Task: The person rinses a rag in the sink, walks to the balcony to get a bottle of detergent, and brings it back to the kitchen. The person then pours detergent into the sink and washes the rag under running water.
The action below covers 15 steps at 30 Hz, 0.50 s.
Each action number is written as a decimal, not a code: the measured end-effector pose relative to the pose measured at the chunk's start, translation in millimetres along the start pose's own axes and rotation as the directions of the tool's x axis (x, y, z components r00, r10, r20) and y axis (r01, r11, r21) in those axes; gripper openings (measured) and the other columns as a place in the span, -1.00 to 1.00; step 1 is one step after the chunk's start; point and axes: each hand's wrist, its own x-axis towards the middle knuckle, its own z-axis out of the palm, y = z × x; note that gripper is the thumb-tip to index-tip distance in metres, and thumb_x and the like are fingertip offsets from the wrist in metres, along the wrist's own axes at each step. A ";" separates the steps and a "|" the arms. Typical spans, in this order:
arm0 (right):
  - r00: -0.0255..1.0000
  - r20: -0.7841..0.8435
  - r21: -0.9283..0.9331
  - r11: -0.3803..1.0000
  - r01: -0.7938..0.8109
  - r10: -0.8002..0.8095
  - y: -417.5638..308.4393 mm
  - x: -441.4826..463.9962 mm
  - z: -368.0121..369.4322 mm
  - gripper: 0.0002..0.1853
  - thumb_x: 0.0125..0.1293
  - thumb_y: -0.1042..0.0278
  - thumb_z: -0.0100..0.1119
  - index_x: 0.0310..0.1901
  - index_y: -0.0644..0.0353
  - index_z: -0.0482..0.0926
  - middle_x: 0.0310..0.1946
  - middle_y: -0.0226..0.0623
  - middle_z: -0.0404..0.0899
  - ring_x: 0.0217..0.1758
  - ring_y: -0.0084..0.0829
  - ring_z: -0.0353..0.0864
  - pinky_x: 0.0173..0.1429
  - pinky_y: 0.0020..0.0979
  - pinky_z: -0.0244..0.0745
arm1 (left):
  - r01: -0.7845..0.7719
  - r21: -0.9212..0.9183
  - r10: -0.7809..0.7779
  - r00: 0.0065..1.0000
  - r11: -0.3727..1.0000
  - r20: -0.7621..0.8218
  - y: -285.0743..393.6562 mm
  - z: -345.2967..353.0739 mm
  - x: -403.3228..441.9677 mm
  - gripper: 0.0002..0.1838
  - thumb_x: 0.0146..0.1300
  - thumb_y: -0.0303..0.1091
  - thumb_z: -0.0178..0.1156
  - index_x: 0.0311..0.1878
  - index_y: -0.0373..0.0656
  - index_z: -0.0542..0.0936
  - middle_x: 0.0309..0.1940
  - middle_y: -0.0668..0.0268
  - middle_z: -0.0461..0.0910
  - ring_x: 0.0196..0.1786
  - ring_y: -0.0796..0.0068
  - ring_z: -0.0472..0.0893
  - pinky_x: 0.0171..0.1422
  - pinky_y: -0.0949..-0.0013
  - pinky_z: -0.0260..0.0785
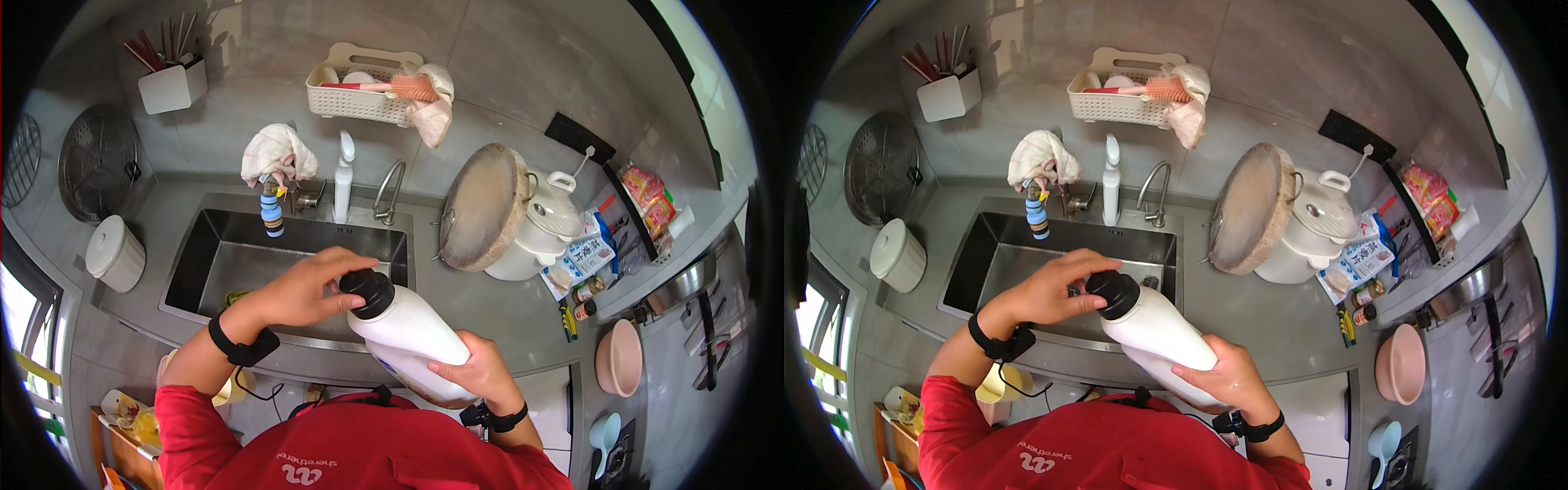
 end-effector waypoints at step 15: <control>0.998 0.068 -0.066 0.998 -0.010 0.015 -7.1 11.7 2.9 -0.49 0.01 0.07 0.50 -0.12 0.28 0.59 -0.29 -0.17 0.68 -0.24 -0.36 0.70 -0.11 -0.39 0.55 | 0.019 0.123 -0.013 0.999 0.992 -0.045 -9.2 -0.2 -8.5 -0.58 0.22 -0.26 0.27 0.14 -0.14 0.53 0.04 0.14 0.50 0.09 0.17 0.50 0.13 0.26 0.39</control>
